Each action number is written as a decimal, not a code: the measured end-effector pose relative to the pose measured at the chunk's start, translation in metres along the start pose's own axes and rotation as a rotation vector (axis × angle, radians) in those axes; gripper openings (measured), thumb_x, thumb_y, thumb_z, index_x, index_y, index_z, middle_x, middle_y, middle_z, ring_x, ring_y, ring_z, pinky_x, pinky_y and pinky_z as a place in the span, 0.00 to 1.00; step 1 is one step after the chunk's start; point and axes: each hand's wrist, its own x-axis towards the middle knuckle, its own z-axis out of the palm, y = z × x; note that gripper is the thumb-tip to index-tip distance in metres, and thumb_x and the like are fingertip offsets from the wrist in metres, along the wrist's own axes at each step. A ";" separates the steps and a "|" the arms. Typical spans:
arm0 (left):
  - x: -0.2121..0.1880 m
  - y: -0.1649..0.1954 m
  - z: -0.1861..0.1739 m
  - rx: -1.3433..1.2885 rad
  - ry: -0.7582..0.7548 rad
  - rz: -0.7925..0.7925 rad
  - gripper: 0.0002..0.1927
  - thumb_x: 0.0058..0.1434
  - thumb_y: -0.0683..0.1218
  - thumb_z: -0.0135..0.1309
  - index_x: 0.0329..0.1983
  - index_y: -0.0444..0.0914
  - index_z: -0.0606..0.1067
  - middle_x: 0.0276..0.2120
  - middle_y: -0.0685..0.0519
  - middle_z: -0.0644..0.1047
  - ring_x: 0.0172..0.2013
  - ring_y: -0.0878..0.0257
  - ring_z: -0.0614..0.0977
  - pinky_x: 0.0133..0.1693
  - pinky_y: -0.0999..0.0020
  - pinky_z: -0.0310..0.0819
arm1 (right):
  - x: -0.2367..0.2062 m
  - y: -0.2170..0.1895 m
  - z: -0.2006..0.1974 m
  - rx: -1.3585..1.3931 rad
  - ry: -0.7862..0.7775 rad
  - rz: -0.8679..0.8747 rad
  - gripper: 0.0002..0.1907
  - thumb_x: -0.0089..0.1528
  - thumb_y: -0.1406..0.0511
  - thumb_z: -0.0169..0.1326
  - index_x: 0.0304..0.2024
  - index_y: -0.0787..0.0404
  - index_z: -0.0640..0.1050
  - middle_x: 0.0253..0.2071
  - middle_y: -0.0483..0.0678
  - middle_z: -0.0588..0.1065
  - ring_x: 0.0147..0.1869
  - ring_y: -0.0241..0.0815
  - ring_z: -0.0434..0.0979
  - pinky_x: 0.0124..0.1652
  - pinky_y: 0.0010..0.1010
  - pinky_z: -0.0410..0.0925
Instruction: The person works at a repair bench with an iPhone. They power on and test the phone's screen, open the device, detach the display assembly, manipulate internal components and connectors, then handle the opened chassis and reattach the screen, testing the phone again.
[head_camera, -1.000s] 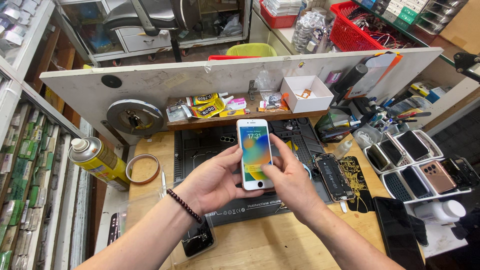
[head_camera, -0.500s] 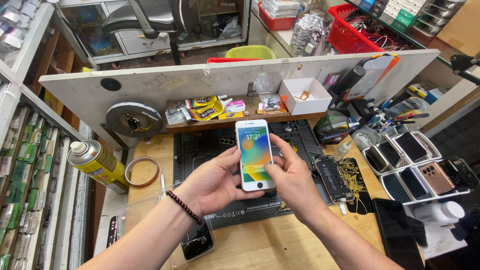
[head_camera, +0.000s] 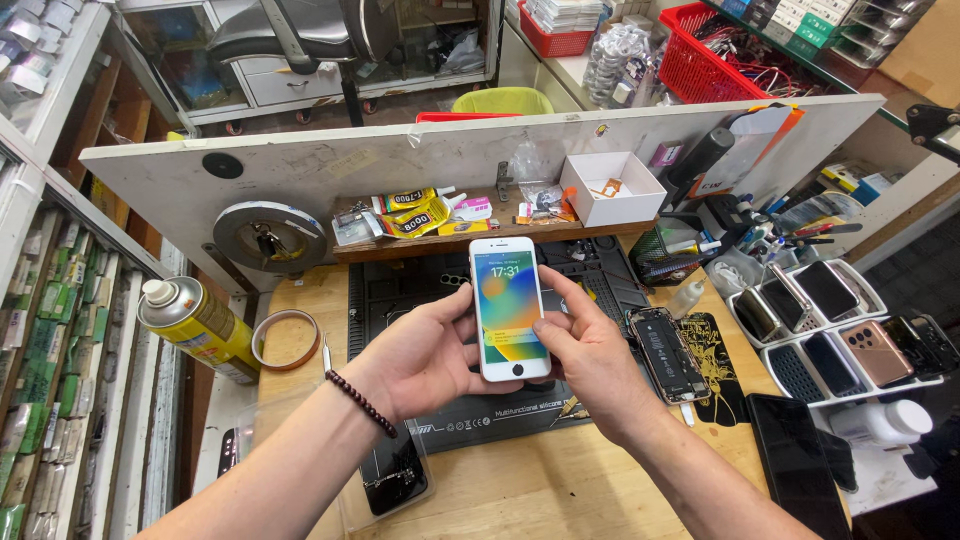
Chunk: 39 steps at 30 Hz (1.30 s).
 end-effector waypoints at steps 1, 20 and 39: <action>0.003 0.000 -0.001 0.011 0.015 -0.014 0.24 0.71 0.58 0.37 0.61 0.42 0.71 0.56 0.53 0.77 0.58 0.47 0.77 0.57 0.31 0.67 | 0.000 0.002 -0.002 -0.004 -0.006 -0.012 0.31 0.65 0.68 0.47 0.72 0.51 0.64 0.41 0.45 0.79 0.40 0.31 0.78 0.36 0.27 0.74; 0.029 -0.024 -0.022 0.084 -0.019 0.016 0.21 0.71 0.57 0.41 0.61 0.44 0.72 0.54 0.53 0.78 0.55 0.54 0.78 0.56 0.42 0.73 | 0.005 0.021 -0.013 -0.074 -0.007 0.100 0.35 0.62 0.67 0.51 0.72 0.49 0.62 0.44 0.46 0.78 0.43 0.34 0.79 0.36 0.32 0.78; 0.093 -0.032 -0.038 0.246 -0.002 0.137 0.18 0.71 0.53 0.43 0.59 0.41 0.71 0.53 0.49 0.79 0.52 0.55 0.80 0.53 0.48 0.78 | 0.063 0.049 -0.071 -0.163 -0.177 0.098 0.46 0.52 0.66 0.62 0.72 0.51 0.59 0.49 0.49 0.79 0.48 0.39 0.82 0.41 0.36 0.78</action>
